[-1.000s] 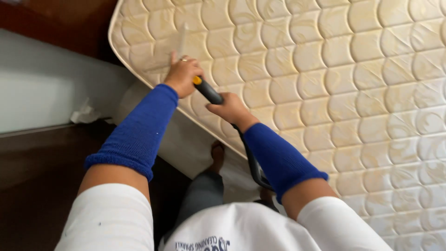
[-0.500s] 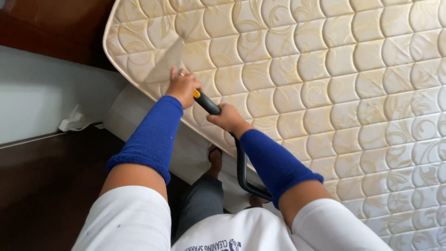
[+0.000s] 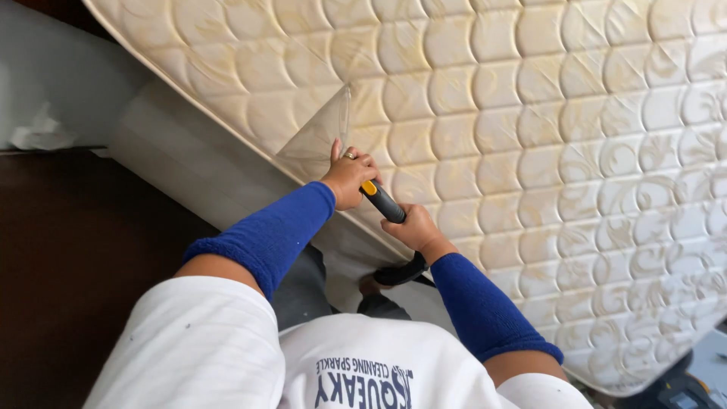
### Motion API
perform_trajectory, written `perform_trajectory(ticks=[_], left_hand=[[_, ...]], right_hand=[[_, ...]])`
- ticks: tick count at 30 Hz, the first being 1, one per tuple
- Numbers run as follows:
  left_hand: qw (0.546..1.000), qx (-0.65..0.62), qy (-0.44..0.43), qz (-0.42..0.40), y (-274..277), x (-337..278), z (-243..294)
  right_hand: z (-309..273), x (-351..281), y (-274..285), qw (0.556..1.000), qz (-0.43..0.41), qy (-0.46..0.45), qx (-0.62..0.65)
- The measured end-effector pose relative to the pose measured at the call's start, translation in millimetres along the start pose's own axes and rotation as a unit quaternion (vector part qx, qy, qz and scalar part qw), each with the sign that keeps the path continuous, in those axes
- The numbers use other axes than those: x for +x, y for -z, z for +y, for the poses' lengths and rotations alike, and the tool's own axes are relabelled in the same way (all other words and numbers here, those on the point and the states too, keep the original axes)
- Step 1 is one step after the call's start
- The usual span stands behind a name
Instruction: Cleaning a stained mattress using a vacuum extractor and cleaning solution.
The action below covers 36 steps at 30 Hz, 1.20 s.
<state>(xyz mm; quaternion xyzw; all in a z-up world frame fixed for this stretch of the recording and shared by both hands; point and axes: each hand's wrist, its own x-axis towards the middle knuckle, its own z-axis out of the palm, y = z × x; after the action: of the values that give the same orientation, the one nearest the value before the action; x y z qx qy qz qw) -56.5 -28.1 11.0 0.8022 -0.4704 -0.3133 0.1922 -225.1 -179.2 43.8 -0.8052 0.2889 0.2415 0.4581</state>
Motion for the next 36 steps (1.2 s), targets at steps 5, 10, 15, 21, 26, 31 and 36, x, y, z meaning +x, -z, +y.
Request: perform_trajectory(ticks=[5,10,15,21,26,31,36], left_hand=[[0.999,-0.002,-0.002,-0.052,-68.1,4.6,92.3],[0.998,-0.027,-0.03,-0.055,-145.8,9.4,181.9],[0.996,-0.035,-0.06,-0.061,-210.9,19.3,270.7],[0.99,-0.015,-0.108,-0.09,-248.1,43.6,339.5],[0.99,-0.039,-0.121,-0.054,-287.3,27.2,377.7],[0.989,-0.048,-0.122,-0.064,-310.1,42.9,425.3],[0.99,-0.053,-0.127,-0.044,-362.1,52.4,481.5]], right_hand=[[98.1,-67.1,26.1,1.0,-0.001,-0.019,-0.014],[185.3,-140.6,60.7,1.0,0.016,-0.023,-0.001],[272.3,-209.6,90.5,0.999,0.019,-0.049,0.014],[342.7,-249.8,114.8,0.997,0.047,-0.057,-0.001],[380.2,-284.5,128.1,0.997,0.047,-0.057,-0.005],[410.5,-317.0,158.6,0.997,0.07,-0.044,-0.013],[474.6,-349.0,180.9,0.996,0.071,-0.051,-0.013]])
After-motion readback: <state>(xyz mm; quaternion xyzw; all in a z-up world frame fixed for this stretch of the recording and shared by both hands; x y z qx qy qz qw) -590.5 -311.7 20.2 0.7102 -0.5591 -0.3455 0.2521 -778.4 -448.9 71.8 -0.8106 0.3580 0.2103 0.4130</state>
